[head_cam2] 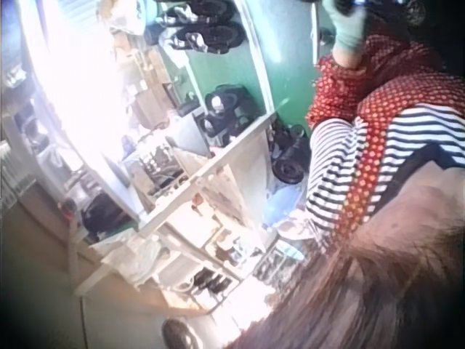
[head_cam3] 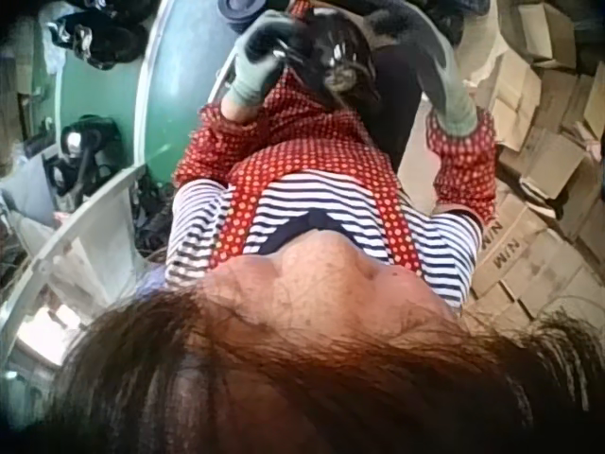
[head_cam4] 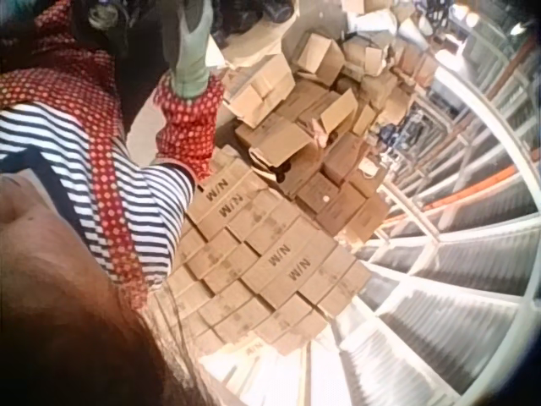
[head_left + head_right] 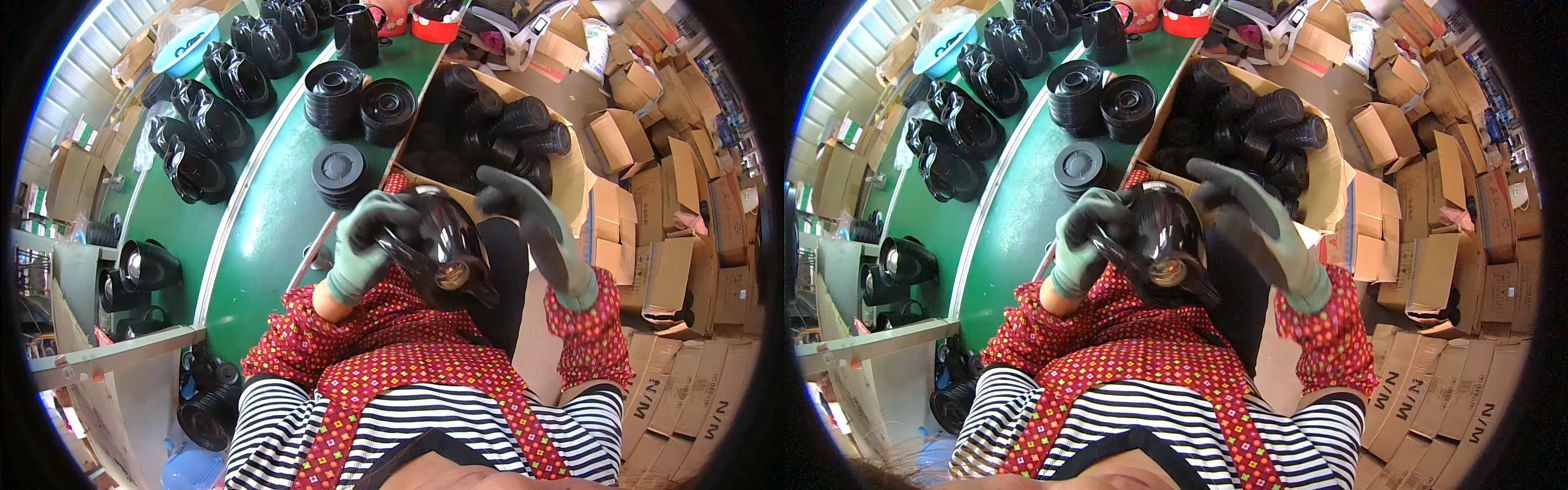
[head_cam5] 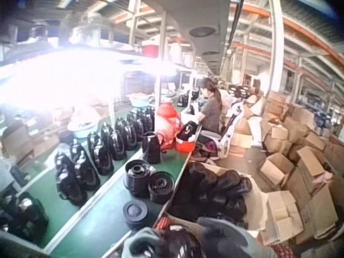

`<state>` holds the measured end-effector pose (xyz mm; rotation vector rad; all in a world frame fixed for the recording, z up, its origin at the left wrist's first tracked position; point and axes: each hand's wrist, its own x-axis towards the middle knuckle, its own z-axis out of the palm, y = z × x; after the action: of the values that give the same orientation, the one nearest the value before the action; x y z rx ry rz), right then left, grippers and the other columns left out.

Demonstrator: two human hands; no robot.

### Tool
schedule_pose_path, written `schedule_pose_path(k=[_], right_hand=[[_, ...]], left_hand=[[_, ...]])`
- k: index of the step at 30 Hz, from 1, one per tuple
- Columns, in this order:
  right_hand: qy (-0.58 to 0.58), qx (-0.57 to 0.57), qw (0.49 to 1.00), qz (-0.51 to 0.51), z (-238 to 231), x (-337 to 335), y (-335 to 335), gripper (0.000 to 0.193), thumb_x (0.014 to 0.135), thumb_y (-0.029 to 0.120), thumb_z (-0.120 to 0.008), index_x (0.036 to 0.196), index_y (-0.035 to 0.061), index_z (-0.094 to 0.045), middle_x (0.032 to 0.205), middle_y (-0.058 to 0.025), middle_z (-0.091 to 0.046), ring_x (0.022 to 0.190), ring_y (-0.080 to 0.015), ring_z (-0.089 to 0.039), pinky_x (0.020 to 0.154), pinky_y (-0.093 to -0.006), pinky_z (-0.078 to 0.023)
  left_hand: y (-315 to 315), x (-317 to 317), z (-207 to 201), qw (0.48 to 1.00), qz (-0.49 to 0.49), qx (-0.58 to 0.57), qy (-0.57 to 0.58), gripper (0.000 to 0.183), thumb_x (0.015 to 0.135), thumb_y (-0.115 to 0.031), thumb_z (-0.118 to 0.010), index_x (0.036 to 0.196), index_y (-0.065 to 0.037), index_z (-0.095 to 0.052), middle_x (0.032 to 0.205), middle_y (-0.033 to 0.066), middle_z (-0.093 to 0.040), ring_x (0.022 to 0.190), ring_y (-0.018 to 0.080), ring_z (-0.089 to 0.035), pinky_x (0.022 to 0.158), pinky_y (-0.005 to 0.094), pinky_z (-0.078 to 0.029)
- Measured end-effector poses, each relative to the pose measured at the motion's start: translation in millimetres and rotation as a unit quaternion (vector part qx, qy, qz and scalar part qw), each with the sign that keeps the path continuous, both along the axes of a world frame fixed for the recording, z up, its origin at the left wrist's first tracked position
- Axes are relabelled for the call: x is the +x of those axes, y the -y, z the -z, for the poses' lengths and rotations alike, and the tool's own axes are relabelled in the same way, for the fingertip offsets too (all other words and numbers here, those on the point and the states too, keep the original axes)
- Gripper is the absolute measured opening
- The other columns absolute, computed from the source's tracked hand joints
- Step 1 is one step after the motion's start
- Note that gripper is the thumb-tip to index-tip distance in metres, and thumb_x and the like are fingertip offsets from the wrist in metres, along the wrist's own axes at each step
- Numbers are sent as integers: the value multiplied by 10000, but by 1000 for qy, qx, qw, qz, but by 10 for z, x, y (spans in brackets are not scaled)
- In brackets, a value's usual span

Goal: The person assembles black electric kettles at a workstation. They pick up a kettle body, insert a metal heating element, and secure a lid. The person repeats this process for multiple units, placing finished kettles on the table.

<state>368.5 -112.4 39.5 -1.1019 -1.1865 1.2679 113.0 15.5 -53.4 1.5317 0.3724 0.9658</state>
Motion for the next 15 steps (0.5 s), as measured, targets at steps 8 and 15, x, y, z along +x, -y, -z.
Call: schedule_pose_path(k=[8, 15], right_hand=[[-40, -61, 993, 94, 1135, 107, -632, 542, 1161, 399, -400, 1512, 1, -510, 1483, -127, -603, 1344, -243, -584, 1182, -398, -441], [-487, -200, 850, -4, 910, -360, -301, 748, 1086, 614, -451, 1470, -20, -551, 1407, -175, -660, 1265, -291, -658, 1140, -470, -507]], left_hand=[[137, 195, -169, 917, 85, 388, -24, 549, 546, -134, -796, 1095, -114, -780, 1106, 117, -592, 1106, 378, -575, 1040, 502, -469], [146, 314, -144, 983, -139, -96, 67, 159, 925, -19, -689, 1064, 21, -754, 955, 56, -694, 885, 142, -649, 798, 292, -522]])
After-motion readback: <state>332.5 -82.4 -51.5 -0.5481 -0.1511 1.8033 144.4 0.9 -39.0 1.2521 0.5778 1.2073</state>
